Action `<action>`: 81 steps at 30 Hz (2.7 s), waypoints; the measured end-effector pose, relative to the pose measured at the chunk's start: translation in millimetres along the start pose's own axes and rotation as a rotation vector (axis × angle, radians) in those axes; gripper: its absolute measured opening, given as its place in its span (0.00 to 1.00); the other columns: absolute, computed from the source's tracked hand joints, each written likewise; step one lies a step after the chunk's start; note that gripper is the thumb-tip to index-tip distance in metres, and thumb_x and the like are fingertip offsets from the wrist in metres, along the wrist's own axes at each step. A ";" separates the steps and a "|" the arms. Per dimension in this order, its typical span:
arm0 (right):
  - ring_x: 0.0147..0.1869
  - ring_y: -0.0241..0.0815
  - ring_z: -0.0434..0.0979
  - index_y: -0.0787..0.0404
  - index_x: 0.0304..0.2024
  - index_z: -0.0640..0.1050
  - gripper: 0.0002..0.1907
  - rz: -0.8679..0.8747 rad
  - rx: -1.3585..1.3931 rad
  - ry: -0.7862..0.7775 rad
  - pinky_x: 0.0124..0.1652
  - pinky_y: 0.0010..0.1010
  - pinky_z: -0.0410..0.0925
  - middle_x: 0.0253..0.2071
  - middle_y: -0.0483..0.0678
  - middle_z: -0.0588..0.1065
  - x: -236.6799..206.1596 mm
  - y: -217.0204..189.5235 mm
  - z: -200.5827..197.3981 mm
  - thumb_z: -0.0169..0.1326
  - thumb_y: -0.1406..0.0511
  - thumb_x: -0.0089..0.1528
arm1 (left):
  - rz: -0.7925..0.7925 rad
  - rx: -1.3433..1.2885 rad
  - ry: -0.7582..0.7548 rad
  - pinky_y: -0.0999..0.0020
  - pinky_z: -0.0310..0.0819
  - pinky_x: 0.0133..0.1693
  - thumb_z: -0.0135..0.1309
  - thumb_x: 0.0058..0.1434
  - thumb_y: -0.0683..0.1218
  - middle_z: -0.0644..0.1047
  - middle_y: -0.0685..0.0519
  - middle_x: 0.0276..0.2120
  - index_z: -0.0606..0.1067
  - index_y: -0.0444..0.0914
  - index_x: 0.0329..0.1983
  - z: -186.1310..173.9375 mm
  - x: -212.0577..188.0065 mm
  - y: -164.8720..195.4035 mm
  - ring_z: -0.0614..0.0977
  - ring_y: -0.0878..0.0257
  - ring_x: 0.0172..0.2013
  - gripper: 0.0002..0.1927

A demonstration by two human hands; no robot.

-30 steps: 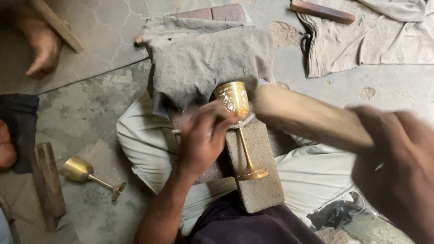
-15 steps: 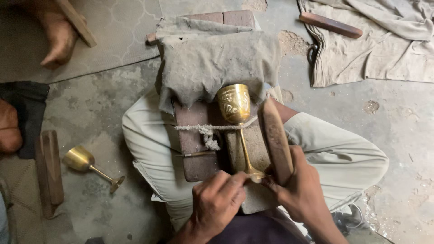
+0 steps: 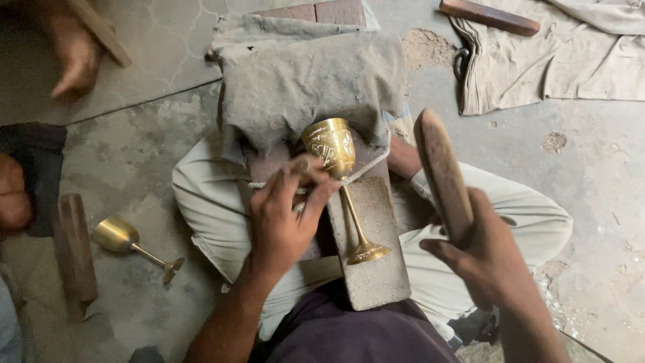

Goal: The person sits on the floor shaping a brass goblet held against a stone block on their lap. They strike a punch held against the goblet's cup with a wooden mallet, reposition the goblet and rotate it between strikes, and at one point pick up another finished goblet from the floor before resuming hammering.

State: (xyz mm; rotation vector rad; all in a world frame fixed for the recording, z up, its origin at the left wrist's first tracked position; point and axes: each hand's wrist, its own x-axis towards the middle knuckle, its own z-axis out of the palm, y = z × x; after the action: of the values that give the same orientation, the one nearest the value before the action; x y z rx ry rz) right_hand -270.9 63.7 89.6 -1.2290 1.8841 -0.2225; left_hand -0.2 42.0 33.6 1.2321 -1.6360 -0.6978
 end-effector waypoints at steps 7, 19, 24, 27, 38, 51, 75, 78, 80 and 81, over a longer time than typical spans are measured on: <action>0.47 0.55 0.81 0.62 0.64 0.69 0.34 -0.428 -0.376 0.388 0.43 0.44 0.74 0.47 0.60 0.78 -8.8 -23.0 -36.1 0.65 0.67 0.57 | 0.063 0.106 0.088 0.65 0.79 0.31 0.62 0.68 0.48 0.79 0.48 0.36 0.71 0.37 0.56 28.8 20.1 -6.2 0.84 0.60 0.31 0.19; 0.30 0.45 0.72 0.56 0.51 0.79 0.16 -1.004 -1.080 0.828 0.35 0.40 0.67 0.35 0.49 0.77 -9.9 -69.2 -69.5 0.64 0.71 0.61 | 0.150 0.278 0.089 0.64 0.81 0.31 0.59 0.70 0.43 0.77 0.49 0.36 0.70 0.38 0.61 41.1 19.3 6.0 0.83 0.57 0.32 0.19; 0.36 0.49 0.75 0.61 0.53 0.78 0.17 -0.742 -0.909 0.656 0.40 0.39 0.67 0.37 0.55 0.78 -8.5 -61.2 -74.3 0.58 0.73 0.62 | 0.103 0.289 -0.051 0.66 0.83 0.32 0.59 0.68 0.41 0.80 0.47 0.41 0.72 0.39 0.62 37.2 40.8 12.2 0.86 0.57 0.36 0.20; 0.35 0.53 0.79 0.61 0.52 0.81 0.19 -0.616 -1.010 0.621 0.39 0.41 0.72 0.36 0.58 0.80 -9.7 -59.2 -75.8 0.59 0.75 0.57 | 0.076 0.280 -0.127 0.66 0.83 0.31 0.59 0.68 0.39 0.81 0.48 0.38 0.74 0.41 0.61 31.0 47.6 12.7 0.87 0.59 0.34 0.18; 0.47 0.61 0.80 0.66 0.55 0.76 0.13 -0.691 -0.606 0.613 0.46 0.46 0.72 0.43 0.62 0.78 0.4 -35.5 -67.8 0.63 0.71 0.69 | 0.099 0.070 -0.107 0.66 0.80 0.34 0.65 0.65 0.48 0.83 0.51 0.35 0.73 0.38 0.56 1.4 50.6 -9.3 0.86 0.62 0.35 0.20; 0.39 0.55 0.78 0.66 0.59 0.74 0.22 -0.694 -0.742 0.543 0.39 0.44 0.70 0.41 0.63 0.77 8.8 -66.3 -65.2 0.58 0.73 0.61 | 0.161 0.093 -0.132 0.66 0.80 0.32 0.61 0.68 0.49 0.81 0.47 0.38 0.73 0.36 0.58 6.3 51.6 -11.6 0.86 0.59 0.35 0.20; 0.46 0.48 0.77 0.61 0.59 0.75 0.16 -0.848 -0.877 0.632 0.48 0.40 0.69 0.49 0.54 0.77 10.9 -44.2 -66.7 0.57 0.74 0.70 | 0.199 0.159 -0.130 0.67 0.80 0.28 0.63 0.65 0.46 0.78 0.50 0.33 0.73 0.40 0.62 11.3 39.0 -17.7 0.84 0.61 0.30 0.23; 0.49 0.49 0.76 0.62 0.58 0.74 0.18 -0.834 -0.820 0.642 0.51 0.41 0.68 0.48 0.54 0.77 13.1 -32.1 -67.1 0.58 0.74 0.67 | 0.234 0.165 -0.139 0.70 0.80 0.29 0.61 0.68 0.48 0.78 0.51 0.35 0.72 0.43 0.61 13.7 36.4 -23.1 0.83 0.63 0.30 0.19; 0.47 0.50 0.76 0.62 0.58 0.75 0.18 -0.855 -0.838 0.649 0.51 0.43 0.68 0.47 0.55 0.78 14.5 -29.9 -66.9 0.58 0.74 0.65 | 0.252 0.229 -0.195 0.73 0.80 0.26 0.59 0.70 0.48 0.75 0.52 0.31 0.73 0.46 0.59 15.8 35.7 -27.6 0.81 0.65 0.27 0.16; 0.46 0.50 0.76 0.62 0.60 0.76 0.18 -0.883 -0.830 0.649 0.50 0.43 0.67 0.48 0.55 0.78 15.3 -30.7 -66.7 0.58 0.75 0.67 | 0.260 0.216 -0.175 0.72 0.80 0.27 0.58 0.71 0.49 0.76 0.52 0.32 0.72 0.45 0.61 15.4 33.1 -28.5 0.81 0.65 0.28 0.17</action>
State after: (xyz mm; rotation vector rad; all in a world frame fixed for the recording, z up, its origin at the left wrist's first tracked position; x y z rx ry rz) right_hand -301.5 16.9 139.5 -2.8091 1.8548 -0.3451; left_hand -4.5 0.1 14.5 1.1029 -2.0169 -0.4860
